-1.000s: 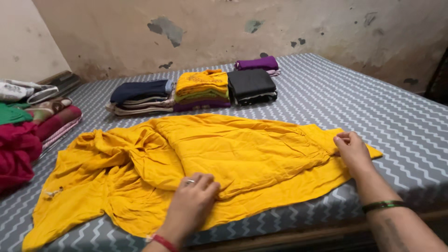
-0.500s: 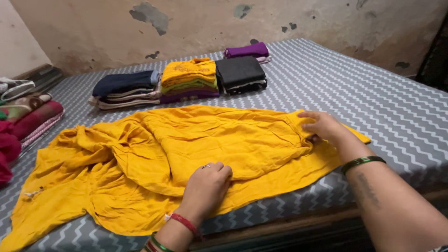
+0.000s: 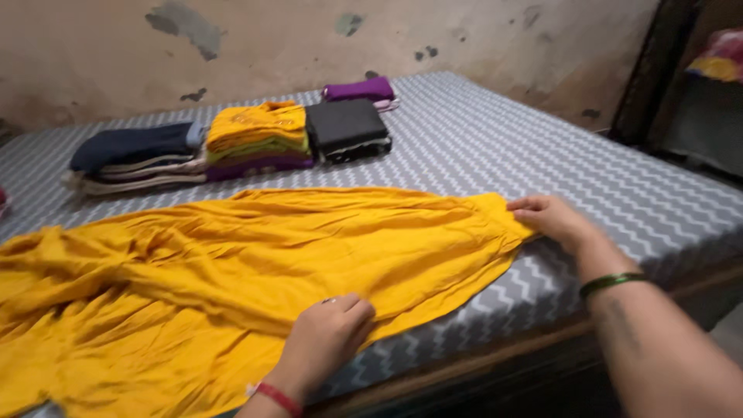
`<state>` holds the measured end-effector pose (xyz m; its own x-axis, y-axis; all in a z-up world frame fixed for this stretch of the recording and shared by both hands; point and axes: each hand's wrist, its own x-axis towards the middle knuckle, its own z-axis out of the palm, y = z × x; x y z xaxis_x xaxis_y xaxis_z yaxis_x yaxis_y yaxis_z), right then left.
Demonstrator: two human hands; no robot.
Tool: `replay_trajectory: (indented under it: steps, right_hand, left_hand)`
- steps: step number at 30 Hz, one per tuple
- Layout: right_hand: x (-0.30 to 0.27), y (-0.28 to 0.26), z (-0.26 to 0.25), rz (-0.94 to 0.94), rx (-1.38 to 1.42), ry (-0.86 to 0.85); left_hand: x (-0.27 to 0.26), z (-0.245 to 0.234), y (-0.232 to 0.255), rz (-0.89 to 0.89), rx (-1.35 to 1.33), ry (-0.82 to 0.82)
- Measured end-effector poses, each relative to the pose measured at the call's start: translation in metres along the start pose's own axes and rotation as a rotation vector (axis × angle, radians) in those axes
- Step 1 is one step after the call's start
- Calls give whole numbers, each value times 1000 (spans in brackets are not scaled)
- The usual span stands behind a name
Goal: The person unrolls and spreads a yellow garment on a bed, smooths it out by hand, and then begins folding it into a smaller shape.
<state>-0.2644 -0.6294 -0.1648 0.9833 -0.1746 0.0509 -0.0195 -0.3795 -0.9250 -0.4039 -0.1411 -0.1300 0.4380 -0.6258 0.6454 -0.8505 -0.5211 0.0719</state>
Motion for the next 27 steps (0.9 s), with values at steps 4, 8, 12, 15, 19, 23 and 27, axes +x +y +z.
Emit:
replay_trajectory:
  steps: [4,8,12,15,19,23,27]
  right_hand:
    - [16,16,-6,-45,15,-40]
    - [15,16,0,-111,-92,86]
    - [17,20,-1,-204,-217,142]
    - [16,23,-6,-216,-263,139]
    - [-5,8,0,-239,-463,206]
    - [-54,-36,34,-568,-835,626]
    - [-109,-79,78,-474,-271,242]
  left_hand:
    - [-2,1,-2,-20,-29,-23]
    - [-1,-1,0,-6,-30,-12]
    - [4,3,1,-10,-39,-19]
    - [7,7,3,15,-35,-9]
    - [8,10,3,-6,-50,-9]
    - [6,10,4,-47,-18,-39]
    - [5,9,5,-51,-55,-27]
